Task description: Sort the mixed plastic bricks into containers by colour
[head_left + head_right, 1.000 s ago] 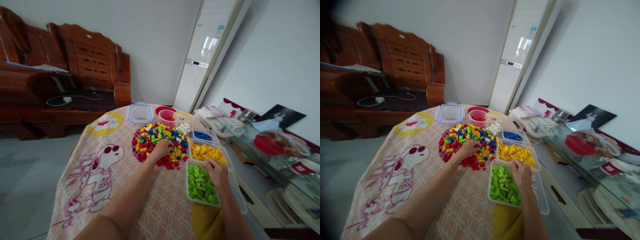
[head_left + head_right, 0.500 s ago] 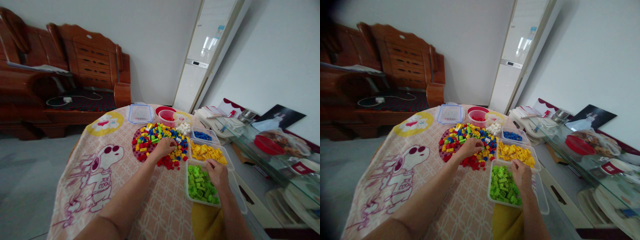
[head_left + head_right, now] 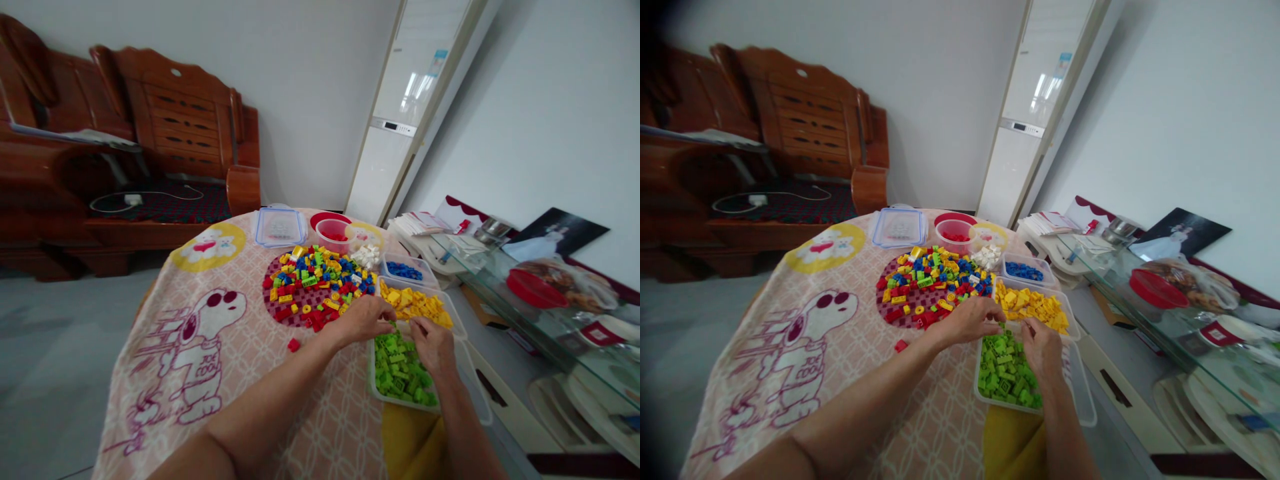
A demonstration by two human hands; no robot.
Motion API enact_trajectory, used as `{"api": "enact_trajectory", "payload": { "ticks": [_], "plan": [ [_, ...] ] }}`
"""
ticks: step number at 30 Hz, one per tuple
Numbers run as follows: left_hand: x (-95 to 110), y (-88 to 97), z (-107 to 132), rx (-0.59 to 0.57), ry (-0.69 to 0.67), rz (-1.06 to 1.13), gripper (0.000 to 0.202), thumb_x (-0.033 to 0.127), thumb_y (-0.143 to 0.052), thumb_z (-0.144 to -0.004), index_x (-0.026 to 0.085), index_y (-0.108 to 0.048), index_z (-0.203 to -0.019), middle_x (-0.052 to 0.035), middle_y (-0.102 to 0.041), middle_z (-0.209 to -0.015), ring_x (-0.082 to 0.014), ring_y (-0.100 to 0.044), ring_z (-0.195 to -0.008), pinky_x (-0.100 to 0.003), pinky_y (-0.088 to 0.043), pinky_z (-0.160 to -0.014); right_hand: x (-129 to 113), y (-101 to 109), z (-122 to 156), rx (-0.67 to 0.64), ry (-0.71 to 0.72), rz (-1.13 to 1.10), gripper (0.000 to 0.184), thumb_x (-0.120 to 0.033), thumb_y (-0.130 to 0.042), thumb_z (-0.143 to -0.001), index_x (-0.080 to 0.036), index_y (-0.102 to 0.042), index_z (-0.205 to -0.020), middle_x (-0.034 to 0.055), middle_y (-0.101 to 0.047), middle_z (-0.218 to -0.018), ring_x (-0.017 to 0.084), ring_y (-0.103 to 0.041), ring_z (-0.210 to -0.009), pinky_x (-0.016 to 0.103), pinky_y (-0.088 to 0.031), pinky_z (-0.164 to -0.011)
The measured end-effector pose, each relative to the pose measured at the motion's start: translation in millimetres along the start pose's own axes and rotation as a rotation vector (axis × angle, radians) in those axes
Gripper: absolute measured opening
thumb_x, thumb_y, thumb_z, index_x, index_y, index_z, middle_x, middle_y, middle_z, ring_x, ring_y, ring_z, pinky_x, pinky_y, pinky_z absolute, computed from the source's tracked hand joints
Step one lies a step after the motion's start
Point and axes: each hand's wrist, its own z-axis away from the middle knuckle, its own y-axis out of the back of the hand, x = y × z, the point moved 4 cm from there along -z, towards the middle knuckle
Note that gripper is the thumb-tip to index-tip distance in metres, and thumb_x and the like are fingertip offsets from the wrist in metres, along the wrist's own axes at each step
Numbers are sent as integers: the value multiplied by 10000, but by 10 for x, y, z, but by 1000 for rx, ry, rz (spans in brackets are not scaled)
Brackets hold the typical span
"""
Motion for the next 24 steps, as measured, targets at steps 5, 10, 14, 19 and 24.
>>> {"api": "enact_trajectory", "payload": {
  "ticks": [5, 10, 14, 19, 24],
  "plan": [
    [-152, 87, 2, 109, 125, -27, 218, 272, -587, -820, 191, -729, -965, -42, -726, -950, -163, -645, -840, -240, -470, -776, -23, 16, 2, -2, 8, 19, 346, -380, -452, -867, -198, -746, -865, 89, -751, -850, 217, -679, -761, 307, -480, -711],
    [-442, 189, 54, 215, 314, -197, 212, 228, -569, -835, 201, -701, -998, -66, -691, -1037, -192, -612, -1015, -278, -457, -913, -46, 31, 6, 5, 0, 22, 346, -379, -450, -864, -208, -750, -854, 78, -748, -810, 205, -668, -728, 297, -476, -700],
    [-663, 218, 132, 200, 456, -271, 215, 229, -573, -843, 212, -677, -1030, -69, -653, -1070, -190, -593, -1055, -282, -462, -923, -60, 42, 4, -2, -16, 31, 360, -401, -450, -861, -202, -749, -839, 82, -741, -787, 204, -658, -693, 293, -459, -671],
    [-794, 175, 176, 173, 469, -306, 247, 195, -578, -822, 206, -677, -1048, -70, -620, -1112, -184, -596, -1041, -269, -472, -910, -54, 45, 6, -4, -36, 29, 371, -416, -450, -861, -196, -748, -838, 87, -741, -787, 206, -658, -698, 289, -447, -656],
    [-784, 110, 162, 156, 461, -324, 223, 193, -572, -815, 199, -683, -1009, -71, -620, -1088, -191, -612, -1013, -267, -489, -864, -57, 48, 7, 6, -17, 20, 366, -411, -455, -861, -196, -751, -837, 87, -744, -795, 200, -653, -686, 287, -448, -653]
  ]
}}
